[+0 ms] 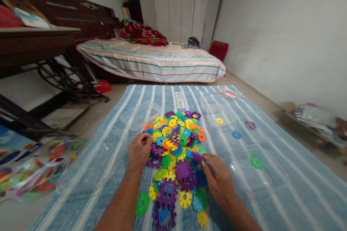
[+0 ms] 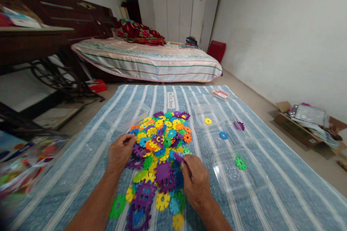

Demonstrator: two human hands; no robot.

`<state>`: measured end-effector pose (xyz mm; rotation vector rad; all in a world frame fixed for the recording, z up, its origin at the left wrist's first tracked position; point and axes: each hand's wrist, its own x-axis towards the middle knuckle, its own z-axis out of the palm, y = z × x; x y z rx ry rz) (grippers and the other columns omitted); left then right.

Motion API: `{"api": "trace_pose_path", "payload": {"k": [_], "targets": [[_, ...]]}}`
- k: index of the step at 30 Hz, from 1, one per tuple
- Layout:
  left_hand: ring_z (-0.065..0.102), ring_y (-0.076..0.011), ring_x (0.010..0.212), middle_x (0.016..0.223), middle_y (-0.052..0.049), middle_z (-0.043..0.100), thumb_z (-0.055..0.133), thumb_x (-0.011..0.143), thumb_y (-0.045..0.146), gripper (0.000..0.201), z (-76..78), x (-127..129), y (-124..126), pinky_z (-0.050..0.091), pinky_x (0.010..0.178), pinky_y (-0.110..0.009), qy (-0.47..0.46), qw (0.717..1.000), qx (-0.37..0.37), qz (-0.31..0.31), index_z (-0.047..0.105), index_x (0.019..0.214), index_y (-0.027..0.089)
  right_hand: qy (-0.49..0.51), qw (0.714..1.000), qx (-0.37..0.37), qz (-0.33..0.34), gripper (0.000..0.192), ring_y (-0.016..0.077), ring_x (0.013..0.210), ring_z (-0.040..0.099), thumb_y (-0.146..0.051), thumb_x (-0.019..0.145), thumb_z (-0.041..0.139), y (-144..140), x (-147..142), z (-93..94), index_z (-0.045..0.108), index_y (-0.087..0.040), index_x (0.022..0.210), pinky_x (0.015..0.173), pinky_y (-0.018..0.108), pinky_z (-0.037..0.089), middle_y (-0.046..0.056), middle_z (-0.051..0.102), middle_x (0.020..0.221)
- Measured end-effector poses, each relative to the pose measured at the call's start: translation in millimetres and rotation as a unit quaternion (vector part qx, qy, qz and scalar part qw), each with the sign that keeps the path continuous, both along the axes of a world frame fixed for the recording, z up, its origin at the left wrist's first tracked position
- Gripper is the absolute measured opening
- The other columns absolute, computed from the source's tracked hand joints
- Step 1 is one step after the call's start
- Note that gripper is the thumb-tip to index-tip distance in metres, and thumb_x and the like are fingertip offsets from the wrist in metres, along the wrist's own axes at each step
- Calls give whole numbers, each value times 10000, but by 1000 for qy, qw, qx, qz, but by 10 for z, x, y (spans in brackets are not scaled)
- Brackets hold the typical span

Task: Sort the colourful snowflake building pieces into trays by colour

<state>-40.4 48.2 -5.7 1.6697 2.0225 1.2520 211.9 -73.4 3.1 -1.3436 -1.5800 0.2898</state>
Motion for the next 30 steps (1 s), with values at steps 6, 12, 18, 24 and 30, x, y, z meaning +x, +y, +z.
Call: {"api": "trace_pose_path", "payload": {"k": [6,12,18,24,30], "targets": [[639,-178,712,776,-6,680,488,706,412,235,4,1,2,502,741,-287,1,1000,-6,1,622,735,220,324,927,-189,-25,261,167,728,633,-398,765,618,8,12,119,700,-186,893,681,287,513,29,702,800],[640,-174,686,756,1,678,498,688,402,224,40,19,-6,509,739,-285,-6,1000,-12,9,621,722,217,458,860,-225,-31,311,162,671,624,-411,664,708,20,-10,208,711,-160,848,624,279,514,30,699,748],[639,-184,695,788,-10,684,485,685,427,255,47,9,7,506,750,-301,-9,1000,-14,4,622,741,219,325,932,-159,-14,215,157,696,636,-371,739,649,-39,119,529,703,-186,834,651,277,525,14,704,754],[635,-189,666,766,-3,690,499,662,432,228,43,-18,41,510,716,-303,-1,1000,0,4,612,705,239,51,986,-5,-159,240,176,691,648,-401,762,593,189,891,852,702,-205,848,681,314,521,29,713,791],[637,-192,665,766,-10,692,495,654,435,239,51,-24,45,510,717,-305,7,1000,0,5,609,704,231,-235,907,-24,-349,374,202,650,624,-447,799,461,628,1876,875,715,-175,829,615,311,449,91,710,798]]}}
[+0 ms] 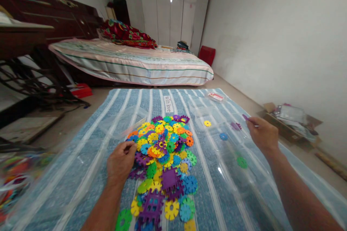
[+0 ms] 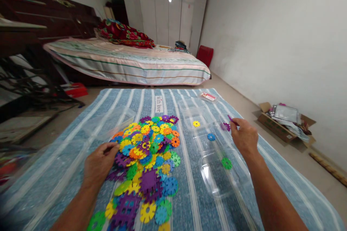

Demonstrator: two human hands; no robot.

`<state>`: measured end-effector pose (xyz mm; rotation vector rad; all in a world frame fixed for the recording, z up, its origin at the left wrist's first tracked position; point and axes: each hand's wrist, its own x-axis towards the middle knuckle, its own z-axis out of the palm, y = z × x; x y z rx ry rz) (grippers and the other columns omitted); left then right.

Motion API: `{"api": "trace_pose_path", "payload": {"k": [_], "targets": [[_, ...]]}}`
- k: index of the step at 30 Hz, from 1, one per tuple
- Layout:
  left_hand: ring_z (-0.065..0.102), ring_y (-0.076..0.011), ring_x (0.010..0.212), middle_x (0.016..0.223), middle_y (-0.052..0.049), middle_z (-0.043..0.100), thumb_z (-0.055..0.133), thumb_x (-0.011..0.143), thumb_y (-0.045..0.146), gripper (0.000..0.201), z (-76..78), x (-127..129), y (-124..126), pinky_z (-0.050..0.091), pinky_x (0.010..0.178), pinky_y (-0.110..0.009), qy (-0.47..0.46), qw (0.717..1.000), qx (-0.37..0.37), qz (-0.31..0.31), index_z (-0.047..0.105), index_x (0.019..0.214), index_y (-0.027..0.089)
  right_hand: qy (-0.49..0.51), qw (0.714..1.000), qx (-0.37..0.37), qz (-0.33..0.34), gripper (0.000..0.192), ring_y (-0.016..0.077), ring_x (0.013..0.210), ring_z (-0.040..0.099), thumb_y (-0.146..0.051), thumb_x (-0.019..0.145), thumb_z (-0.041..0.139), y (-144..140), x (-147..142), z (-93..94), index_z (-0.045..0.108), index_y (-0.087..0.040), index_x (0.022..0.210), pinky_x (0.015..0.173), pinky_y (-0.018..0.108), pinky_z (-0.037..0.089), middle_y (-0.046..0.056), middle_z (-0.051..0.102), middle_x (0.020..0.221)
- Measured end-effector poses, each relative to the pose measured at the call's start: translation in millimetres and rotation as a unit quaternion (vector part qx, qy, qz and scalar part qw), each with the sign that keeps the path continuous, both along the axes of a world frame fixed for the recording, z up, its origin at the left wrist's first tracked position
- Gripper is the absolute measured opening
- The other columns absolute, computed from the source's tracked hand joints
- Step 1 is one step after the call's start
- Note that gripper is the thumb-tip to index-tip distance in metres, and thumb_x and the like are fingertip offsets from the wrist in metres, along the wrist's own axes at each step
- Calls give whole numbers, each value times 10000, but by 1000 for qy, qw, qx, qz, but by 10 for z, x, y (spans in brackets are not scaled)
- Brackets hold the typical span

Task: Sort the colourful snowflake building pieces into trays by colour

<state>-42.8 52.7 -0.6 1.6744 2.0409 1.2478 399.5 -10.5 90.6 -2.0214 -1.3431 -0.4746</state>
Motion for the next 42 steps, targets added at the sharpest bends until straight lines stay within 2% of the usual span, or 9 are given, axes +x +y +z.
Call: {"api": "trace_pose_path", "payload": {"k": [3,6,11,14,17,20,24,33,42], "targets": [[641,-195,688,793,-21,692,489,662,435,253,-4,2,-7,507,743,-314,-2,1000,-10,1,616,721,225,-48,995,-72,-53,376,228,662,617,-441,790,459,57,180,-49,718,-172,832,582,319,419,110,706,805],[643,-191,714,806,-19,691,487,678,427,255,-3,16,-27,506,759,-308,-8,1000,-16,0,624,743,221,-27,999,-41,-8,369,222,671,630,-444,792,458,-49,46,-106,713,-178,815,608,318,441,86,709,783],[641,-182,722,808,-13,689,484,702,414,248,-11,40,-54,508,775,-301,-9,1000,-13,-4,624,753,217,46,980,29,192,283,176,687,652,-404,830,482,-417,-717,-218,679,-209,773,667,291,487,35,709,763],[641,-182,720,800,-16,686,487,702,410,244,-16,43,-58,507,774,-302,-5,1000,-19,-1,623,747,212,83,947,-3,310,209,145,701,644,-305,865,476,-610,-1246,-369,656,-220,800,674,256,490,17,693,756],[641,-179,717,796,-15,686,489,702,398,238,-16,46,-62,509,766,-298,-4,1000,-16,-1,624,751,209,96,923,-50,368,209,136,702,626,-242,879,450,-692,-1616,-584,643,-221,801,662,242,483,20,672,752],[641,-174,709,795,-12,685,491,703,392,231,-17,53,-68,510,764,-292,-8,1000,-11,-2,623,747,207,91,929,-83,348,205,150,720,618,-209,868,446,-664,-1780,-772,637,-215,793,680,257,478,29,656,753],[635,-170,700,781,-7,681,492,702,387,220,-20,63,-78,504,762,-284,-8,1000,-9,-4,618,734,209,83,943,-113,301,168,186,847,613,-183,832,481,-565,-1824,-887,637,-216,884,768,292,482,55,655,877],[626,-170,707,778,-7,679,487,707,379,203,-16,67,-77,495,757,-278,-4,1000,-10,-2,607,719,215,23,945,-127,300,300,233,1056,527,-108,795,441,-464,-1838,-938,602,-201,1031,924,392,433,99,606,1054],[634,-172,693,786,-6,682,494,706,398,231,-31,62,-63,498,752,-282,-5,1000,-16,0,623,744,210,-3,940,-173,294,307,253,1054,515,-89,774,449,-393,-1810,-939,617,-202,1006,884,380,441,117,593,1079]]}}
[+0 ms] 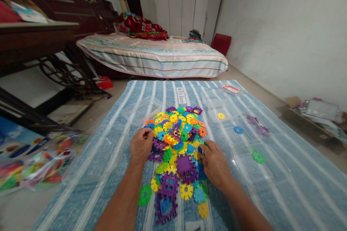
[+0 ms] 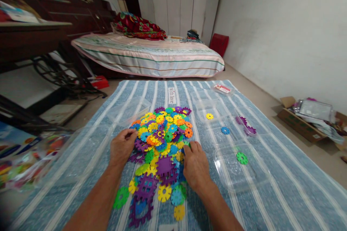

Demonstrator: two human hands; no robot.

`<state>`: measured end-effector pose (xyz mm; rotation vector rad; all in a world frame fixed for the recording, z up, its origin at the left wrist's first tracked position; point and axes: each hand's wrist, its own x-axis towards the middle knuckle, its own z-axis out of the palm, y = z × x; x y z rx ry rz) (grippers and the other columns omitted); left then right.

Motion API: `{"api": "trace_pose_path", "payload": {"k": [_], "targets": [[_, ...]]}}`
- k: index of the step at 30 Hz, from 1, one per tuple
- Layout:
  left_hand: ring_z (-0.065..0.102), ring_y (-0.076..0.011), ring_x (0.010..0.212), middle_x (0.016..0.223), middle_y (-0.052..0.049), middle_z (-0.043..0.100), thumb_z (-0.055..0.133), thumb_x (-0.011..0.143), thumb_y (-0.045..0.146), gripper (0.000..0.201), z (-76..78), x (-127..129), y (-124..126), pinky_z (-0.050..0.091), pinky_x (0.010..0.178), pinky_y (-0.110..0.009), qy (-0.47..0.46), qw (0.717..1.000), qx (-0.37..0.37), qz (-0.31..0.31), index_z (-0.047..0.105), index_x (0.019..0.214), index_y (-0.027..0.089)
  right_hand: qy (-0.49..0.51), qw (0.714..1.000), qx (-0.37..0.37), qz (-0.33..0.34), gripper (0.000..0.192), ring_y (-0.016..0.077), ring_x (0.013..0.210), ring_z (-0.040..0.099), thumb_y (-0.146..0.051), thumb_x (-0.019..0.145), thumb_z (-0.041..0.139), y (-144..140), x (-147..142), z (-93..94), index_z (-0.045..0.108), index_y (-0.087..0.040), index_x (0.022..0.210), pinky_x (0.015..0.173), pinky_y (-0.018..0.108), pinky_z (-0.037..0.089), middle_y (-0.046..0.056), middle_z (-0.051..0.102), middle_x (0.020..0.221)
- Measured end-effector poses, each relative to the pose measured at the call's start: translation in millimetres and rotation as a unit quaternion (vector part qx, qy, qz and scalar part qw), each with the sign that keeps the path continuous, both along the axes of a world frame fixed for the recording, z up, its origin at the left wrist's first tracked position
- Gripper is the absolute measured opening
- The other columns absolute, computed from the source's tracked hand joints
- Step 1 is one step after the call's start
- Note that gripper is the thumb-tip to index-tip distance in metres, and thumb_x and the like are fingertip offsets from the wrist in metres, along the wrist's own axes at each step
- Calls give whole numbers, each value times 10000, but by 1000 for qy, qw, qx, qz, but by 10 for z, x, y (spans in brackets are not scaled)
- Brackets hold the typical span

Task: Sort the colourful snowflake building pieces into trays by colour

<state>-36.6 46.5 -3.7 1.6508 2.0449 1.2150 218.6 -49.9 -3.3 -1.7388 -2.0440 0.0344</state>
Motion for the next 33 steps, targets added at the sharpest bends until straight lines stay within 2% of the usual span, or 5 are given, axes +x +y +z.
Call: {"api": "trace_pose_path", "payload": {"k": [7,22,25,28,33], "targets": [[635,-166,695,785,-8,684,480,713,386,229,12,9,-13,502,750,-272,0,1000,5,-2,624,739,210,-2,999,-21,28,414,258,1089,504,-92,761,467,5,54,-9,588,-200,1142,881,387,445,125,570,1147],[629,-165,709,780,-11,673,480,717,383,226,-31,-5,-1,494,754,-270,11,1000,11,-4,618,737,206,168,983,-74,2,96,218,1070,532,-149,715,584,-36,53,74,611,-204,789,926,371,429,79,557,1136],[630,-162,710,784,-6,675,485,718,377,215,-42,-5,3,495,753,-266,7,1000,10,-1,618,735,209,176,984,-34,18,76,197,1010,558,-152,758,554,-86,39,180,588,-210,722,891,357,449,68,594,1062],[631,-159,705,787,-1,678,492,716,373,210,-28,6,-4,496,754,-266,4,1000,7,2,621,738,209,151,987,61,14,94,192,998,564,-175,802,527,-91,112,354,587,-211,739,885,359,457,70,613,1020],[635,-160,716,801,-6,683,495,714,371,216,-2,18,-16,499,770,-265,-3,1000,7,1,626,742,202,39,957,260,-126,121,241,1002,553,-230,840,509,7,381,575,615,-172,833,894,432,447,119,623,977]]}}
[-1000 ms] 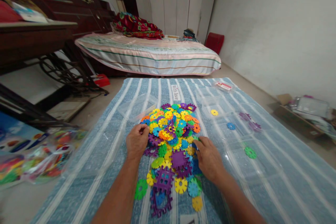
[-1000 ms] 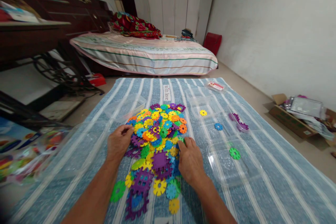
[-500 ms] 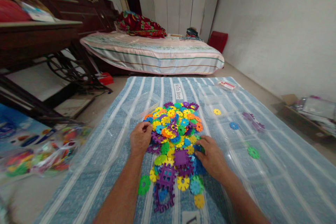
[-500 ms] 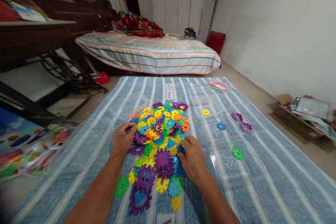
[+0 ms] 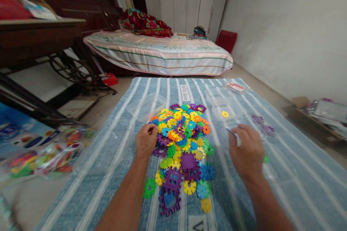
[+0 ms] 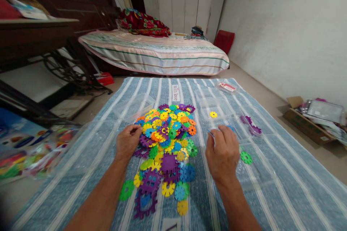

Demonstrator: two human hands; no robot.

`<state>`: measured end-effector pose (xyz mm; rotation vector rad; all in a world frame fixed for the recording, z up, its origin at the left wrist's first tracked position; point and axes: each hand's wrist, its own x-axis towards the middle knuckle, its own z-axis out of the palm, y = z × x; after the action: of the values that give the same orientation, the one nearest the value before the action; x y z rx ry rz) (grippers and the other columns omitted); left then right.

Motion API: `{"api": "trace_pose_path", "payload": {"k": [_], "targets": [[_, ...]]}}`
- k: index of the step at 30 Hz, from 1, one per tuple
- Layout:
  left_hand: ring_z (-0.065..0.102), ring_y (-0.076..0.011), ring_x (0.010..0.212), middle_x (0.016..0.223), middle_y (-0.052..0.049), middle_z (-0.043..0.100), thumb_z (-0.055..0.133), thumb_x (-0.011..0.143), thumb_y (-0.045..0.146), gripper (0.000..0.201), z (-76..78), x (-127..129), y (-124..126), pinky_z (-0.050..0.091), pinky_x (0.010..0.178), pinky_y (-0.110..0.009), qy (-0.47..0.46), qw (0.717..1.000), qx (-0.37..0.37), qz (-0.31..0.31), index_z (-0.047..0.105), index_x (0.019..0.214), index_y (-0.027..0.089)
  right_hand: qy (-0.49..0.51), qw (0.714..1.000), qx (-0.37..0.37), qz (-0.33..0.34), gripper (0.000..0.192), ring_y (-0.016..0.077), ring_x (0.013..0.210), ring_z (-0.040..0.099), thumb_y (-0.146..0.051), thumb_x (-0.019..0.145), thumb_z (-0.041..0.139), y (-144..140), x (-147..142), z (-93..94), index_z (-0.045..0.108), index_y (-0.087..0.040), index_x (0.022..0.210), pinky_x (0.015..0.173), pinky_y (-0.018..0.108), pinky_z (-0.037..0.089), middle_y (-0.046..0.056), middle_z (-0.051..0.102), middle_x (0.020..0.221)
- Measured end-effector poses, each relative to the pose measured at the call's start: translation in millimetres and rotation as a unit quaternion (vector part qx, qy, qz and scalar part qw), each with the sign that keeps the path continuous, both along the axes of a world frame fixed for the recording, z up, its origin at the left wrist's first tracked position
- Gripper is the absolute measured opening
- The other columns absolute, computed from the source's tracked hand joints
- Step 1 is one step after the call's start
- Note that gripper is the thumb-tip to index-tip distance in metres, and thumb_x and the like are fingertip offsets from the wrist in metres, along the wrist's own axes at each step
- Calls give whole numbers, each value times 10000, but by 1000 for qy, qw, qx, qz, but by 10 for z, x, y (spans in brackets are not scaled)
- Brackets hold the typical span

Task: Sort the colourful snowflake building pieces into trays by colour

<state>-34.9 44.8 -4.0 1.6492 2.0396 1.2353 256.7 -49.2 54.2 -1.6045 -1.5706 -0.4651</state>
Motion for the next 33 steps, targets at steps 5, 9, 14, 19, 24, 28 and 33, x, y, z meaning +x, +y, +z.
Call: {"api": "trace_pose_path", "payload": {"k": [5,9,14,19,24,28,33], "targets": [[633,-156,713,796,-4,684,494,717,368,207,-14,-9,10,500,760,-261,-3,1000,-3,2,623,737,207,-8,996,-47,70,140,228,999,556,-238,846,511,-89,-144,-123,621,-185,915,890,429,460,97,627,986],[634,-162,719,790,-6,684,491,712,371,210,-17,-13,15,499,757,-264,4,1000,0,1,623,733,209,9,974,-153,167,154,250,1122,494,-281,823,560,-254,-487,-293,629,-194,930,955,448,428,103,604,1062],[636,-166,700,774,-6,682,485,699,386,224,-7,-21,21,498,752,-270,6,1000,1,-2,621,725,209,32,953,-243,180,154,291,1183,434,-252,760,625,-269,-717,-380,634,-195,902,986,493,379,103,591,1101],[639,-179,706,773,-9,682,484,685,409,239,18,-26,39,501,755,-287,7,1000,4,0,619,719,215,95,951,-232,180,133,257,1138,469,-135,698,639,-210,-793,-408,635,-201,814,1010,447,346,72,620,1031],[639,-183,694,773,-8,685,482,675,414,247,69,-19,33,504,730,-293,3,1000,-9,3,623,722,216,162,943,-224,186,85,191,908,572,-122,700,613,-226,-757,-272,601,-206,695,865,349,432,26,644,849],[643,-185,701,780,-13,690,492,673,414,251,77,-28,34,509,733,-294,-6,1000,-12,0,625,741,212,201,945,-191,171,61,160,807,598,-240,759,582,-170,-432,-14,595,-213,705,756,286,458,12,655,826],[649,-194,709,790,-23,691,499,673,411,246,59,-36,50,510,753,-309,-2,1000,-10,4,624,740,211,92,994,-44,-28,247,210,749,602,-409,789,521,97,537,269,624,-191,736,722,340,444,63,659,768]]}}
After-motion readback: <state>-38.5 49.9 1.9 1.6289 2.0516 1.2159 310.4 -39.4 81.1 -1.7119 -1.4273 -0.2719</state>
